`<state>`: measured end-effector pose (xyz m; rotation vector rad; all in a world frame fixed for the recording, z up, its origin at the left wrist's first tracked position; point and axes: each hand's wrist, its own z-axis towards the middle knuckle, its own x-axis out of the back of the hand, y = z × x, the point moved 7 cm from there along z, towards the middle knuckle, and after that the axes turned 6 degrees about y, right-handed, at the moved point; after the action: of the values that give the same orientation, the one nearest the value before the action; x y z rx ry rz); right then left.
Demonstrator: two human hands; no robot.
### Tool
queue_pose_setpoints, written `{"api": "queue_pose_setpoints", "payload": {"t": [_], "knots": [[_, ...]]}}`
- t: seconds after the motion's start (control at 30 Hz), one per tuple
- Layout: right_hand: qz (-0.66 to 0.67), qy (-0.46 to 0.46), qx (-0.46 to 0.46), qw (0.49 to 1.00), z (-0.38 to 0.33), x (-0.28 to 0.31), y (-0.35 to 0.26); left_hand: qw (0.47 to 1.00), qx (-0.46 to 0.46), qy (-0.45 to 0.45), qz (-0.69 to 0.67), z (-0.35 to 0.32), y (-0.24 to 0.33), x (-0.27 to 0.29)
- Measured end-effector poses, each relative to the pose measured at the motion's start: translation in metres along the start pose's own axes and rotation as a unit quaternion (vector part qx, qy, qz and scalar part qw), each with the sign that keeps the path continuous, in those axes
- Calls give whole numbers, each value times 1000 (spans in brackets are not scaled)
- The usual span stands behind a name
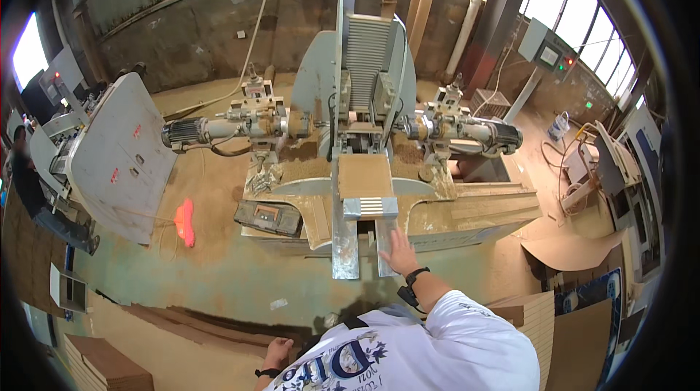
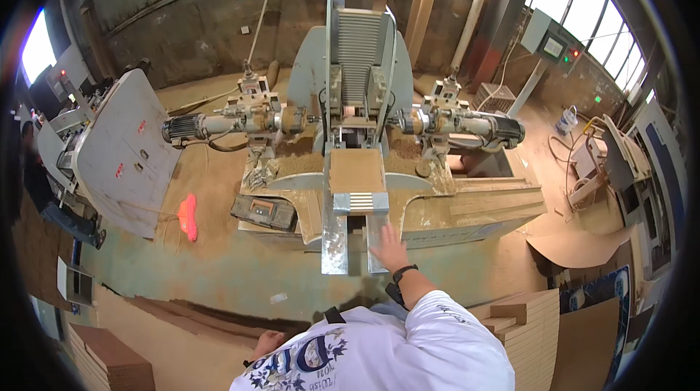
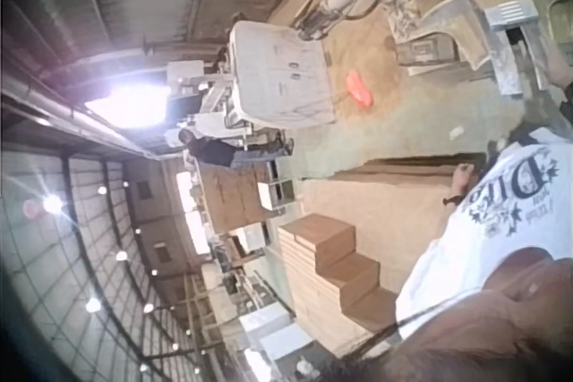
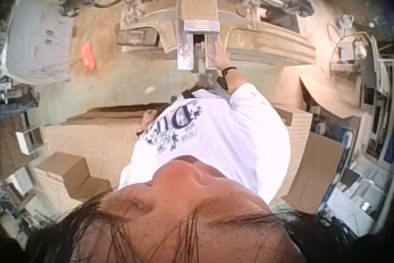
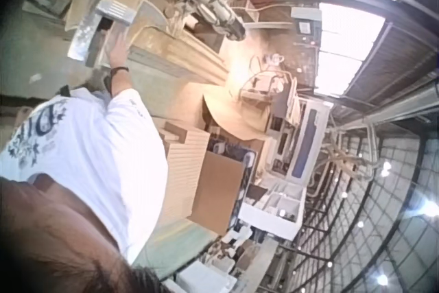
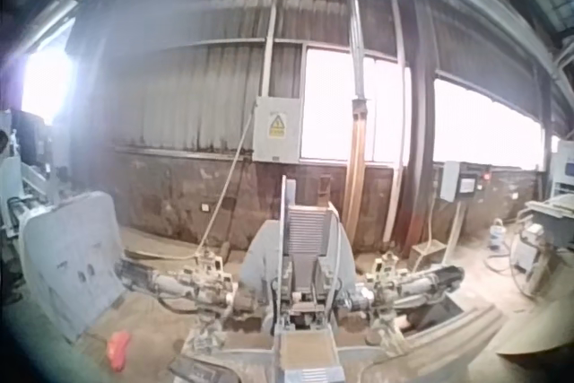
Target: Manually picking up wooden panels from a stack and feeding them into an industrial processing machine.
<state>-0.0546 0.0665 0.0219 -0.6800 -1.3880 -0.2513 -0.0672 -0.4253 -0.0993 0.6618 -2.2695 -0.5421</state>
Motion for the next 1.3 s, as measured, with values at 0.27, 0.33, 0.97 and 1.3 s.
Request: {"api": "queue_pose_setpoints", "payload": {"t": [0.27, 0.33, 0.97, 1.3], "knots": [[54, -133, -242, 960, -34, -36, 163, 987, 63, -7, -151, 5, -27, -12], [66, -204, -269, 939, -37, -30, 167, 990, 53, -18, -132, 38, -89, -31], [139, -198, -95, 966, 43, -50, 226, 991, 70, 81, -82, 19, 4, -44], [478, -352, -162, 788, 153, -26, 102, 980, 139, 137, 30, -24, 0, -54]]}}
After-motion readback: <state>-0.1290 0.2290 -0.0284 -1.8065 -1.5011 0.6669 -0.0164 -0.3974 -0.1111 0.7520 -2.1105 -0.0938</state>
